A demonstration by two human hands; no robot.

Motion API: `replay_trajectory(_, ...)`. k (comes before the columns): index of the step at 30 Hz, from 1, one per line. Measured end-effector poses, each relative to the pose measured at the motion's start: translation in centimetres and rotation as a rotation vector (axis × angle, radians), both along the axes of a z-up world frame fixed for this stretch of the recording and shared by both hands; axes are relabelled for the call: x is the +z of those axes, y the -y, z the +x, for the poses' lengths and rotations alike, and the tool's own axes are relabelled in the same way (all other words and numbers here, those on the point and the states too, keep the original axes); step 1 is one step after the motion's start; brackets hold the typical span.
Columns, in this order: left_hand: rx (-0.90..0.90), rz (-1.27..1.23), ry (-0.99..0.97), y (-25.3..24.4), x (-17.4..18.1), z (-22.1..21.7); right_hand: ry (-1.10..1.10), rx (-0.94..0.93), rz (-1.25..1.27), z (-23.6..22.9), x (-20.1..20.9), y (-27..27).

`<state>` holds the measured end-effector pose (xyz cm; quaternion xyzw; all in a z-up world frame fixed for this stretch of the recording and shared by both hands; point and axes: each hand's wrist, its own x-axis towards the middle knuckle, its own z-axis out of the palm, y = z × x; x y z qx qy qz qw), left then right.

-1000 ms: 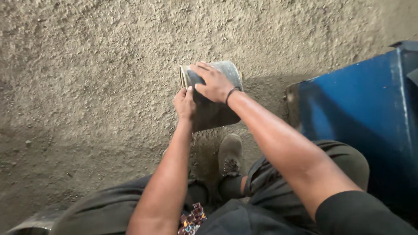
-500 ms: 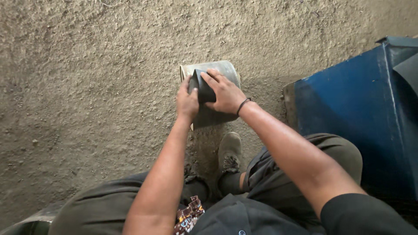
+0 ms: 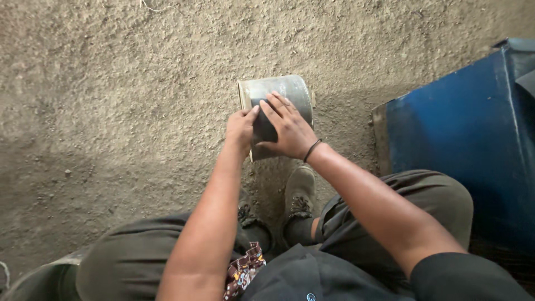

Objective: The person tears a piece of sandpaper and uses it to sand the exterior surface of a cylindrical metal object. The person holds the object with one hand and rubs the sandpaper against it with the other hand in a repetitive motion.

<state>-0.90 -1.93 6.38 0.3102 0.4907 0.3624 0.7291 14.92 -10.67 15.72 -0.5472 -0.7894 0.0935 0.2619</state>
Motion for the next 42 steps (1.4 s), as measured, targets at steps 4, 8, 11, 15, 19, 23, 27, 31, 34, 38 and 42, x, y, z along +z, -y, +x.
replay_trajectory(4,-0.013,-0.065,0.140,0.3,-0.2,-0.4,-0.178,-0.160,0.064,0.3,-1.5,0.0)
replay_trajectory(8,0.012,-0.021,0.230,0.8,-1.3,-0.7,-0.905,-0.494,-0.285,1.6,-4.5,-1.3)
replay_trajectory(11,0.050,0.075,-0.004,1.3,-1.8,-0.3,-1.404,-0.346,-0.511,2.1,-6.9,-1.5)
replay_trajectory(15,-0.011,0.232,-0.400,2.2,-2.1,1.0,-1.313,-0.423,-0.428,0.0,-9.0,-0.5)
replay_trajectory(19,-0.083,0.750,-0.870,3.0,-1.6,1.4,-1.390,-0.501,-0.398,-1.4,-8.7,0.2)
replay_trajectory(23,-0.065,0.614,-0.831,3.9,-0.5,1.0,-1.471,-0.476,-0.545,-0.7,-7.2,0.5)
replay_trajectory(27,-0.100,0.341,-0.502,3.8,0.6,0.6,-1.533,-0.442,-0.664,-0.2,-6.4,0.3)
replay_trajectory(31,-0.097,0.238,-0.430,3.3,0.7,0.1,-1.679,-0.442,-0.628,0.1,-6.9,0.0)
replay_trajectory(34,-0.088,0.155,-0.244,3.2,0.4,-0.3,-1.489,-0.351,-0.516,0.4,-7.4,-0.2)
replay_trajectory(38,-0.148,0.154,-0.152,2.7,0.0,-1.2,-1.353,-0.406,-0.496,0.5,-7.8,-0.3)
replay_trajectory(42,-0.222,0.147,-0.114,2.5,0.4,-1.6,-1.296,-0.402,-0.434,0.3,-7.8,-0.2)
